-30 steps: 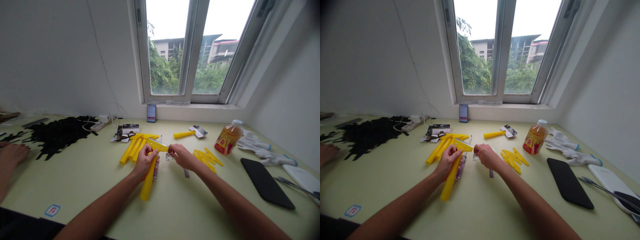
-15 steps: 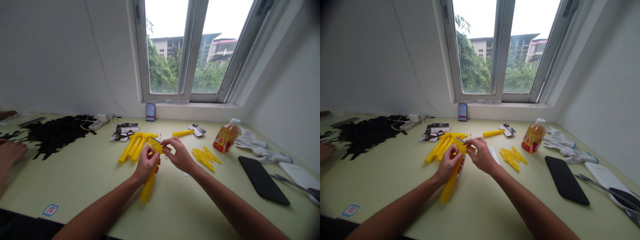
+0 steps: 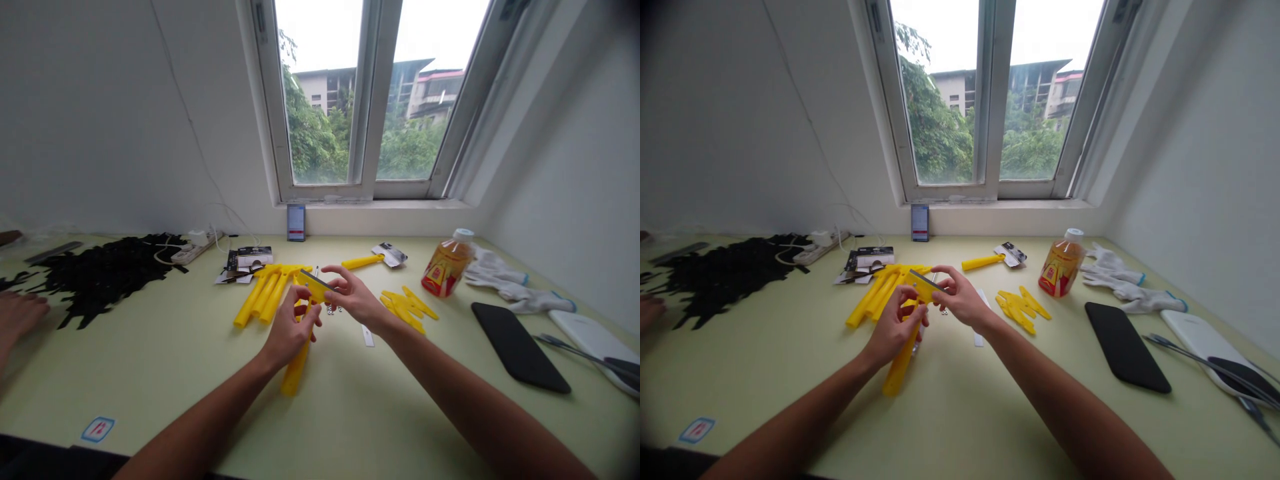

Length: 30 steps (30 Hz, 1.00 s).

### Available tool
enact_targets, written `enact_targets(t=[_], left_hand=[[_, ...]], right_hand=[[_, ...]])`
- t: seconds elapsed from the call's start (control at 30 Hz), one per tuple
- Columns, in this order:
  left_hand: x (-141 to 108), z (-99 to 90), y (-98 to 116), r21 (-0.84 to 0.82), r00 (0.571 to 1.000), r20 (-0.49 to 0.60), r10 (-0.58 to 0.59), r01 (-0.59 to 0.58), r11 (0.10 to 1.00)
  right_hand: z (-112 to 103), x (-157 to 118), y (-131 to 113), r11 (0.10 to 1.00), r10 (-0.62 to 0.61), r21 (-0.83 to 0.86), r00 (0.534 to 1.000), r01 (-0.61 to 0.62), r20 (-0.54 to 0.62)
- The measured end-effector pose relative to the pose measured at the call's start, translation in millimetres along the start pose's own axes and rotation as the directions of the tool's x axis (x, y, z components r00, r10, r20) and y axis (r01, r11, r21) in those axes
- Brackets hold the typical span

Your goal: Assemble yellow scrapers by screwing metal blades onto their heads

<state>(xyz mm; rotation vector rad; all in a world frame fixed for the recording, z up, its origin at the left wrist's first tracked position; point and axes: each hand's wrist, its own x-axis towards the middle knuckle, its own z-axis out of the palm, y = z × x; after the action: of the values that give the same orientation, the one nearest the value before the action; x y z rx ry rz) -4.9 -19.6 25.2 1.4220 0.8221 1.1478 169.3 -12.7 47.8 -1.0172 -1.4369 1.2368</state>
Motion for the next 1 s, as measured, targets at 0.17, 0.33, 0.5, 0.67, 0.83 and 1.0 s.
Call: enact_targets(t=[0.17,0.33,0.5,0.67,0.83,1.0], left_hand=[[-4,1.7,3,0.162,0.998,0.058,0.024,-0.033,0.986],[-3,-0.1,0,0.103,0.998,0.066,-0.021,0.015,0.995],[0,-3.2,-5,0.233,0.994,0.106,0.000,-0.025,0.972],[4,-4.4,-8,0.162,0.982,0.164,-0.092,0.065,0.985],[7,-4.7,0,-0.171,0.975,0.188,-0.118,0.150,0.974],[7,-6.1,4,-0.368,0.953,0.238,-0.188,0.268,0.891]], right_hand=[[-2,1,3,0.999,0.028,0.041,1.000,-0.028,-0.006],[-18,6,9,0.979,0.013,-0.203,1.000,-0.012,0.006],[-46,10,21,0.731,-0.052,-0.680,0.998,0.060,0.032],[-52,10,33,0.564,-0.033,-0.815,0.990,0.135,0.141],[-47,12,45,0.463,-0.036,-0.864,0.978,0.198,0.205],[-45,12,50,0.443,-0.096,-0.864,0.971,0.240,0.221]])
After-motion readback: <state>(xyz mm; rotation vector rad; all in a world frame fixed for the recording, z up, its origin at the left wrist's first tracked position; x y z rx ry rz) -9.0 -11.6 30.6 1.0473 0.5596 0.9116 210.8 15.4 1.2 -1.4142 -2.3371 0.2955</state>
